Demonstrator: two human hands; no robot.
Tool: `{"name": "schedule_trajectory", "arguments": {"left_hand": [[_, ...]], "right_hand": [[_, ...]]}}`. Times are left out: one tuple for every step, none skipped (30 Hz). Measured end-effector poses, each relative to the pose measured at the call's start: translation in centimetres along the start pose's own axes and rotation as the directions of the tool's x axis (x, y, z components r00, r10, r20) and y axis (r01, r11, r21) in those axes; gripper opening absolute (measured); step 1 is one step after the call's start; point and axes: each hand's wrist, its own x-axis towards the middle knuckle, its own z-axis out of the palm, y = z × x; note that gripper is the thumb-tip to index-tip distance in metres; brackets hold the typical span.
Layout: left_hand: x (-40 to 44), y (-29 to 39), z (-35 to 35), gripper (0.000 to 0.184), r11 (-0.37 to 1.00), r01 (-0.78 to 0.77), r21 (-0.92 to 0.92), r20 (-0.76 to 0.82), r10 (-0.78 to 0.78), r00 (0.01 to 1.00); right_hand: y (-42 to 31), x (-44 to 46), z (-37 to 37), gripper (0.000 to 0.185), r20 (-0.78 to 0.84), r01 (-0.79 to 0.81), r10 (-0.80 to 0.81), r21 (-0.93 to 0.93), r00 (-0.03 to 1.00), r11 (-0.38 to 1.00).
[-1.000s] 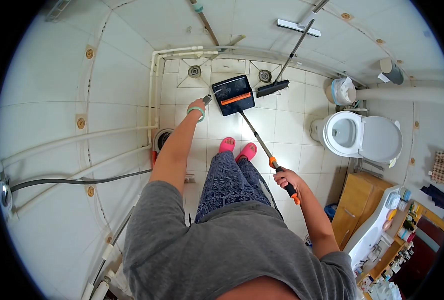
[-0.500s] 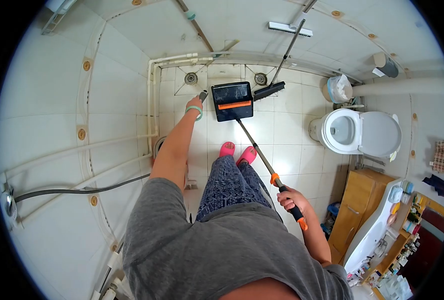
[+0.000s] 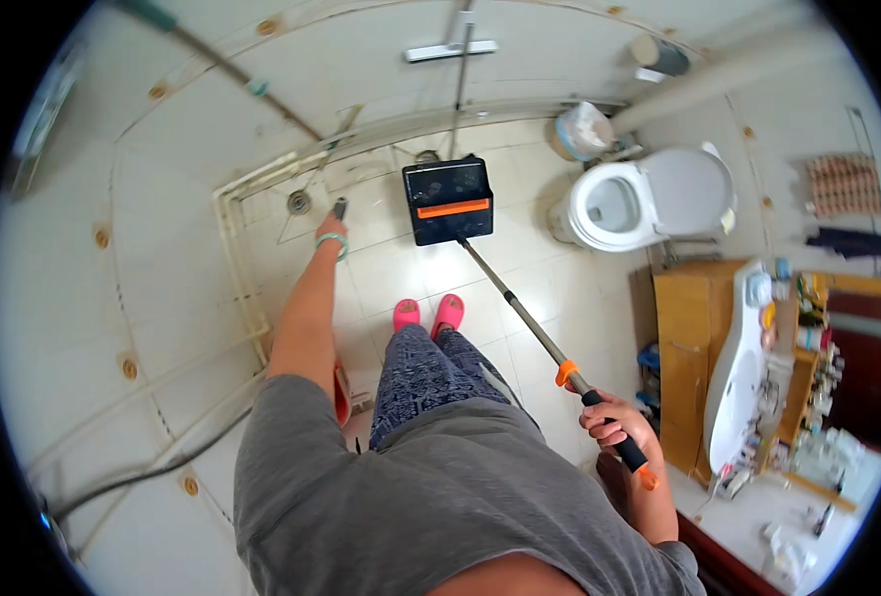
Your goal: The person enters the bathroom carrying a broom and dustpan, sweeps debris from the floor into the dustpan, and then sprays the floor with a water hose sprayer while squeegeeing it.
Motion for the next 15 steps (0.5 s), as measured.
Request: {"name": "schedule_trajectory", "arguments": {"left_hand": [[0.0, -0.5, 0.3, 0.037, 0.999, -0.012, -0.036, -0.038, 0.011, 0.999], [0.9, -1.1, 0.9, 0.036, 1.0, -0.007, -0.013, -0.034, 0.006, 0.999], [0.3, -0.7, 0.1, 0.037, 1.0, -0.009, 0.008, 0.011, 0.009, 1.0], [-0.3, -0.3, -0.5, 0.038, 1.0, -0.006, 0.021, 0.035, 0.005, 0.999], [-0.1, -0.6, -0.4, 0.038, 0.999, -0.002, 0.045, 0.036, 0.0, 0.999], [-0.1, -0.8, -0.3, 0.039, 0.997, 0.006, 0.071, 0.035, -0.008, 0.999], [-0.9, -0.2, -0.8, 0.039, 0.997, -0.008, 0.074, 0.041, 0.005, 0.999], [-1.9, 0.6, -2.0, 0.039, 0.997, 0.025, 0.074, 0.068, -0.03, 0.997], [-2.5, 1.1, -2.6, 0.04, 0.996, 0.059, 0.074, 0.095, -0.066, 0.993], [-2.3, 0.8, -2.4, 0.039, 0.991, 0.063, 0.116, 0.117, -0.076, 0.99], [-2.4, 0.8, -2.3, 0.039, 0.992, 0.056, 0.117, 0.123, -0.071, 0.99], [-2.5, 0.7, -2.2, 0.039, 0.989, 0.061, 0.133, 0.119, -0.077, 0.99], [-2.5, 0.7, -2.1, 0.039, 0.987, 0.066, 0.147, 0.114, -0.083, 0.99], [-2.5, 0.7, -1.9, 0.039, 0.988, 0.061, 0.145, 0.118, -0.078, 0.99], [-2.5, 0.7, -1.8, 0.04, 0.988, 0.066, 0.137, 0.128, -0.084, 0.988]], "right_hand": [[0.1, -1.2, -0.1, 0.045, 0.01, 0.02, -0.02, 0.038, 1.0, 0.999], [0.2, -2.2, -0.5, 0.045, 0.022, 0.039, -0.041, 0.094, 0.999, 0.995], [0.3, -3.3, -0.8, 0.044, 0.031, 0.057, -0.061, 0.139, 0.998, 0.989], [0.4, -4.5, -1.0, 0.044, 0.025, 0.077, -0.084, 0.207, 0.996, 0.975], [0.5, -5.6, -1.2, 0.044, 0.022, 0.091, -0.101, 0.272, 0.995, 0.958], [0.5, -6.7, -1.5, 0.045, 0.019, 0.121, -0.133, 0.297, 0.991, 0.947], [0.4, -7.8, -1.2, 0.045, 0.01, 0.144, -0.158, 0.355, 0.987, 0.924], [0.4, -8.8, -1.1, 0.045, -0.001, 0.168, -0.182, 0.386, 0.983, 0.907], [0.3, -9.7, -1.3, 0.045, -0.012, 0.191, -0.204, 0.415, 0.979, 0.889], [0.3, -10.4, -1.8, 0.045, -0.017, 0.205, -0.222, 0.448, 0.975, 0.87], [0.0, -11.2, -1.7, 0.046, -0.027, 0.219, -0.232, 0.45, 0.972, 0.866], [-0.2, -12.0, -1.6, 0.046, -0.062, 0.256, -0.253, 0.415, 0.965, 0.873], [-0.3, -12.5, -1.7, 0.047, -0.096, 0.292, -0.277, 0.377, 0.956, 0.879], [-0.5, -12.9, -2.1, 0.049, -0.105, 0.315, -0.297, 0.334, 0.949, 0.888], [-0.5, -13.5, -2.6, 0.049, -0.11, 0.319, -0.3, 0.335, 0.948, 0.886]]}}
